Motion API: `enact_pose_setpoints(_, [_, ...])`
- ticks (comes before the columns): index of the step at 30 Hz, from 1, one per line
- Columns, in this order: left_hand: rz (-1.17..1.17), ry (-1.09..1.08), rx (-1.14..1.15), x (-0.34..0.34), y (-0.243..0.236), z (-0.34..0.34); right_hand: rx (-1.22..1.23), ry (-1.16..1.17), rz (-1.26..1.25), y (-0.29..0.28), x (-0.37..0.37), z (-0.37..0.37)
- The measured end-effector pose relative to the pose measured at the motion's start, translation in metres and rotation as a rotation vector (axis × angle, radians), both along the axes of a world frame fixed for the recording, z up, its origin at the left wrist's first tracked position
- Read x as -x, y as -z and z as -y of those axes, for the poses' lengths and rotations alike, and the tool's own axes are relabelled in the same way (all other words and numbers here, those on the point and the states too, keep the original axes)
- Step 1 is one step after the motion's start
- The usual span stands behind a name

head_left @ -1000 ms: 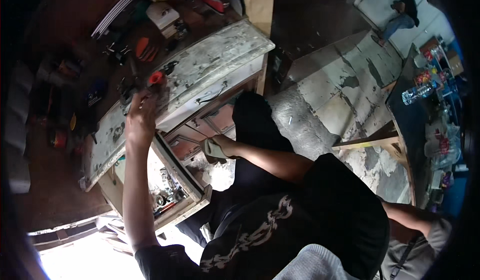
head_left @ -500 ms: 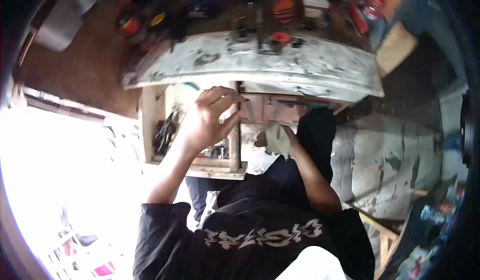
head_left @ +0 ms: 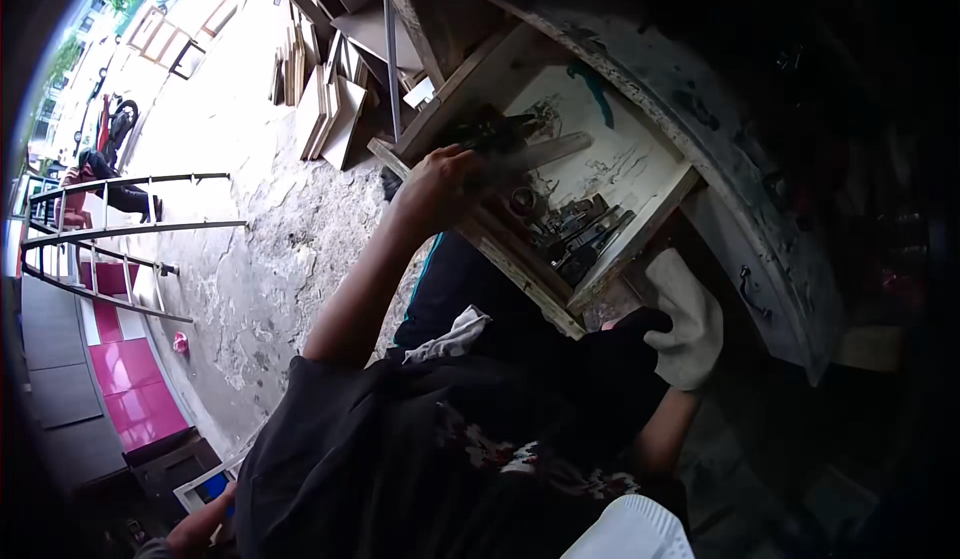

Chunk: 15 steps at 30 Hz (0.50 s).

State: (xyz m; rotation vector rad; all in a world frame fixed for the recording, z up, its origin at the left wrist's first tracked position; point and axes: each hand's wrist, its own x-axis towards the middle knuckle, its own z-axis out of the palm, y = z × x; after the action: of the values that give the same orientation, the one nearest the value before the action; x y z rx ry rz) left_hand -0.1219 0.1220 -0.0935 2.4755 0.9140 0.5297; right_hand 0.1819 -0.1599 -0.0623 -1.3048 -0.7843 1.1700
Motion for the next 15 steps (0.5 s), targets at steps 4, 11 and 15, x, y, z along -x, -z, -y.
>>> enact_pose_setpoints(4, [-0.148, -0.132, -0.144, -0.024, 0.001, -0.032, 0.221, 0.117, -0.155, -0.041, 0.007, -0.001])
enact_pose_setpoints(11, [-0.330, -0.060, -0.195, -0.025, 0.005, -0.056, 0.384, 0.211, -0.023, -0.058, 0.023, 0.027])
enact_pose_setpoints(15, [-0.235, -0.089, -0.138, -0.022, 0.011, -0.057, 0.332, 0.231, 0.081, -0.047, 0.030, 0.038])
